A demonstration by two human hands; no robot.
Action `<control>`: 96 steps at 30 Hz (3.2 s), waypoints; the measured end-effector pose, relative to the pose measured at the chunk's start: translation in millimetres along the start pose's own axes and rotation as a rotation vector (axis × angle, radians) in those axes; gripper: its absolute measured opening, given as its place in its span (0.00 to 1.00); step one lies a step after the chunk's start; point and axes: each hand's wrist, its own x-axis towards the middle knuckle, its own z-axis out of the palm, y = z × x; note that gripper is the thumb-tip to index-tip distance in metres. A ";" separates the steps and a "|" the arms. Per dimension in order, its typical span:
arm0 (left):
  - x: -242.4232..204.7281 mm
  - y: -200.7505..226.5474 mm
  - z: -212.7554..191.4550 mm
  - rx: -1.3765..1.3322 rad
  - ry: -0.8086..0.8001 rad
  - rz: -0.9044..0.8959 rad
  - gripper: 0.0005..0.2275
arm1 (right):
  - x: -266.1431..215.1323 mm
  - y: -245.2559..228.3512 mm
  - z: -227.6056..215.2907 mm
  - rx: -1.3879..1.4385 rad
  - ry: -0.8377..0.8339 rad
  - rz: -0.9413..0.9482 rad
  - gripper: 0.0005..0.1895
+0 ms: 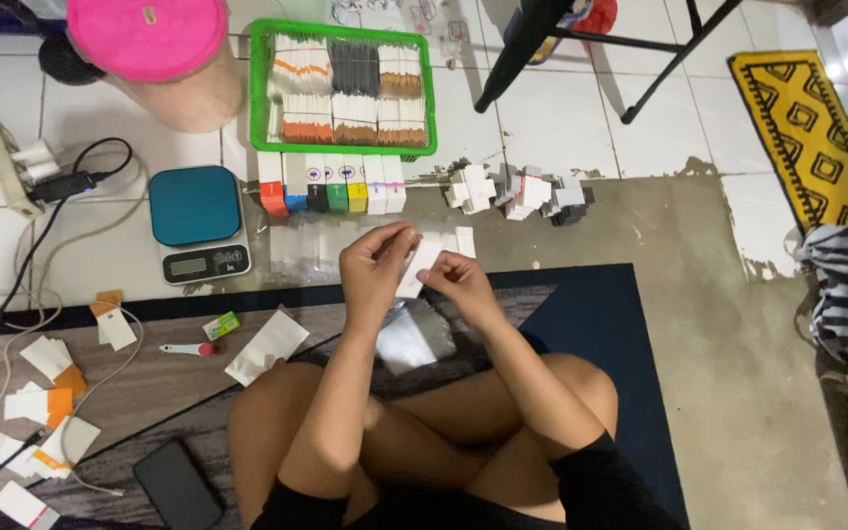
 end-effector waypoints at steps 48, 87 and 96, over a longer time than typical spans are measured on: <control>3.1 -26.6 -22.7 0.809 -0.357 -0.024 0.15 | -28.0 85.4 -30.6 -0.895 -0.407 0.030 0.08; -6.3 -6.3 2.3 0.765 -0.598 -0.174 0.08 | -1.3 22.7 -50.1 0.273 -0.284 -0.007 0.22; -9.3 -61.1 6.3 0.543 -0.470 -0.202 0.10 | 0.6 -1.7 -34.3 -0.029 0.072 -0.138 0.06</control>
